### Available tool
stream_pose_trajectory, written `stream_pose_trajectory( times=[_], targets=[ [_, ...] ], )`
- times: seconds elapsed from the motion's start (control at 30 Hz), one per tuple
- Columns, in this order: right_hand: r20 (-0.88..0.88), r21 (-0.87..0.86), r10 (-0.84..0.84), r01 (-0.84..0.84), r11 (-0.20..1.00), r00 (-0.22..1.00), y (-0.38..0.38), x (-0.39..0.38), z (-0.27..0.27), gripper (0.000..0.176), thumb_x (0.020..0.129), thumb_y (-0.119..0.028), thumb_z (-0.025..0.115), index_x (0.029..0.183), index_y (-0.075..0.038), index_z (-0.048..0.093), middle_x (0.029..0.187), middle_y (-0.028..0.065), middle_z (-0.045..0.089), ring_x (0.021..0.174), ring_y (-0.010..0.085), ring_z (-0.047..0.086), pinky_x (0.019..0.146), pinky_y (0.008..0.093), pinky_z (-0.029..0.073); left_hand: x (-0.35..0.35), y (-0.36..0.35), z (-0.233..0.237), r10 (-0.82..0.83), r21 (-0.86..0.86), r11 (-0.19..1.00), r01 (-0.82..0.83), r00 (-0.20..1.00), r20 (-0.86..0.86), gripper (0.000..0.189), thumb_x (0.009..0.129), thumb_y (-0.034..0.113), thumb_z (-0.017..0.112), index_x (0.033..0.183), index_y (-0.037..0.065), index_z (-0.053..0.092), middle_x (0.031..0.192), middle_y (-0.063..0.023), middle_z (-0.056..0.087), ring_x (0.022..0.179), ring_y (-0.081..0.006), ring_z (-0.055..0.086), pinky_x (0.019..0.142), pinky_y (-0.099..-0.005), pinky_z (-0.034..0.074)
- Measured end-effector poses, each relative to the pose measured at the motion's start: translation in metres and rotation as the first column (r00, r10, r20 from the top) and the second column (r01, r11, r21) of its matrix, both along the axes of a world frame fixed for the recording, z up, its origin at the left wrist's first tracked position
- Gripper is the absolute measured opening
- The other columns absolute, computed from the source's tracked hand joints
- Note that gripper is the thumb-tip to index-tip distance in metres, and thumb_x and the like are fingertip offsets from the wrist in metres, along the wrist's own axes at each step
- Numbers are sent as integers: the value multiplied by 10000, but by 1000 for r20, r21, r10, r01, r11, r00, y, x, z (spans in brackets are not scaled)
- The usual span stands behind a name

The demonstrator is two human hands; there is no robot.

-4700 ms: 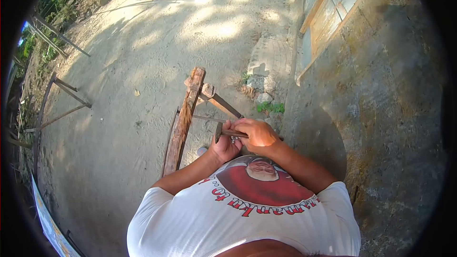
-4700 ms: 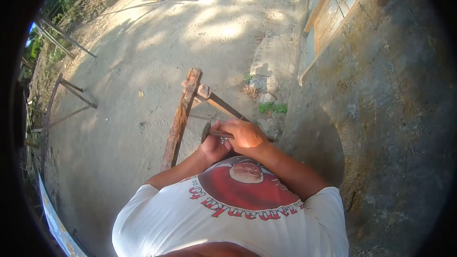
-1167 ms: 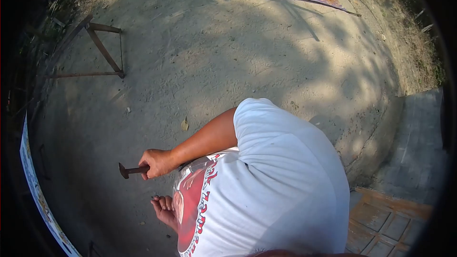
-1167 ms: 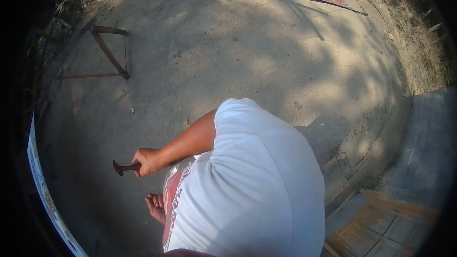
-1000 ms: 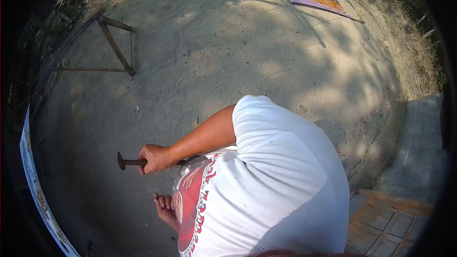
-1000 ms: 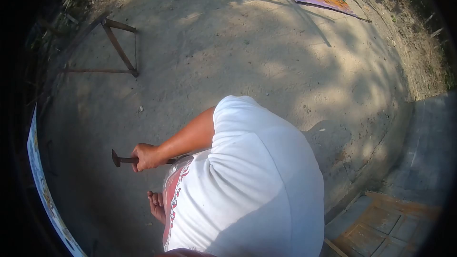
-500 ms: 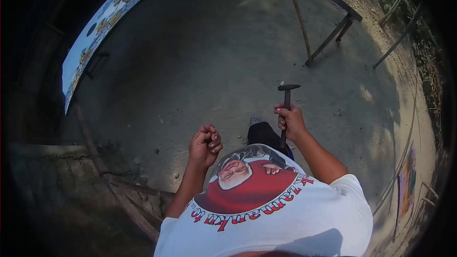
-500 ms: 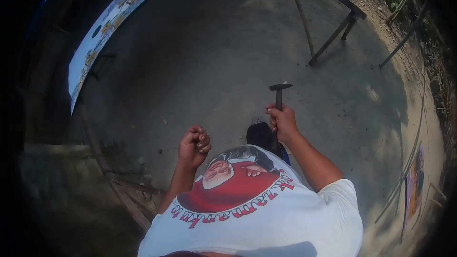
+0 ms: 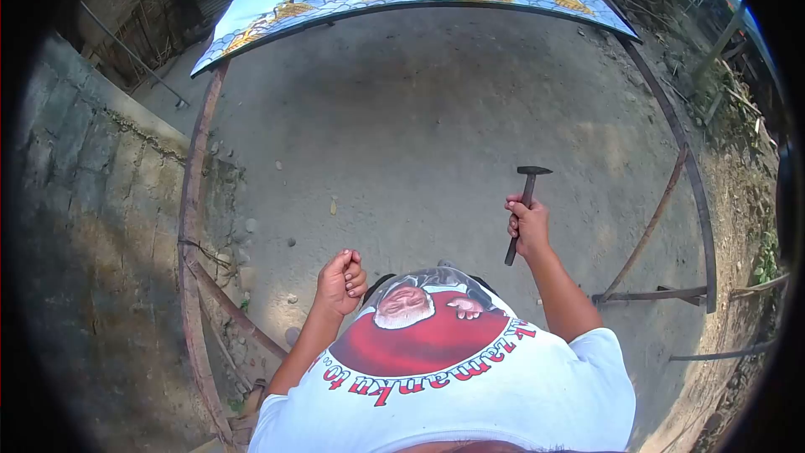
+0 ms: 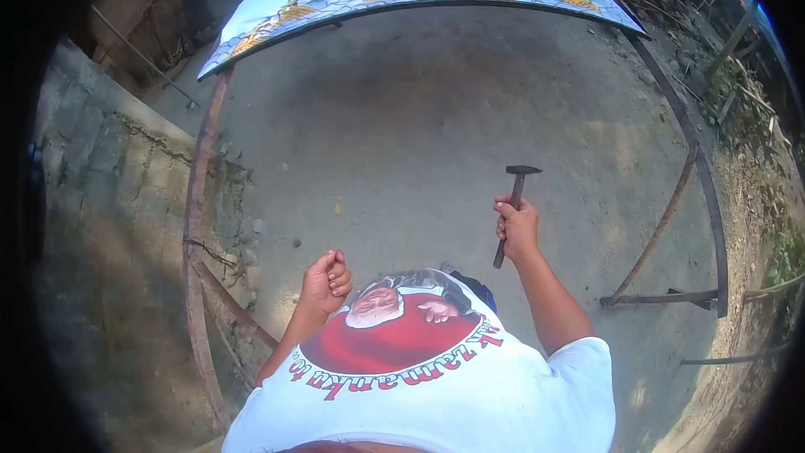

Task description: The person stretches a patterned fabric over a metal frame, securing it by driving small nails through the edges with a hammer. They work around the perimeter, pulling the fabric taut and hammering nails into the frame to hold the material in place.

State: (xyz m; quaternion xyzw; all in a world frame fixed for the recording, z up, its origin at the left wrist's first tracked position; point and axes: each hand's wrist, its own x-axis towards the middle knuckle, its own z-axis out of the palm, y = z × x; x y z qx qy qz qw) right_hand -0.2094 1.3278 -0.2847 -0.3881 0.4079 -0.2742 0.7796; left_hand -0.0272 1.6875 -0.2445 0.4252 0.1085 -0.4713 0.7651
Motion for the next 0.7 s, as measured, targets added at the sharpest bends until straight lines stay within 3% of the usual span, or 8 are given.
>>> stream_pose_trajectory(
  times=[0.07,0.2,0.3,0.47,0.53,0.7],
  targets=[
    [27,-137,274,-267,954,961,-19,81,19,121,877,-16,634,994,10,618,780,40,594,455,53,446,368,226,325,17,-8,0,114,10,993,-113,993,-41,402,1045,431,487,799,119,549,536,59,303,416,-66,294,370,-230,251],
    [52,-217,431,-412,885,901,-9,175,41,78,873,-26,655,944,5,644,639,-32,525,441,35,433,377,222,319,57,-24,-10,139,-49,989,-140,990,-37,415,1042,445,491,796,117,551,526,59,295,414,-65,289,370,-231,250],
    [34,-289,563,-531,797,826,3,231,47,85,891,-10,651,972,12,641,701,-3,593,449,35,454,373,212,333,112,-39,-12,137,-41,989,-140,988,-74,431,1041,463,485,795,115,555,521,57,294,411,-67,284,371,-230,249],
    [-85,-398,668,-640,657,739,4,331,53,66,893,-27,665,955,-7,664,622,-52,526,464,24,438,394,214,323,243,-66,-16,174,-101,979,-175,985,-22,408,1044,446,481,834,106,567,520,59,305,408,-68,280,370,-231,248],
    [-217,-590,616,-604,535,758,-4,382,48,42,887,-30,672,927,-25,681,617,-65,519,472,17,428,411,218,318,299,-75,-17,178,-146,973,-177,984,-3,388,1045,427,479,865,96,573,521,64,305,405,-63,277,366,-231,243],
    [-201,-526,587,-592,611,784,-4,500,65,39,883,-28,674,920,-31,685,617,-71,524,479,14,431,418,220,313,419,-81,12,148,-145,979,-145,989,15,383,1046,425,475,898,88,579,523,64,295,405,-56,264,366,-230,238]
  ],
)
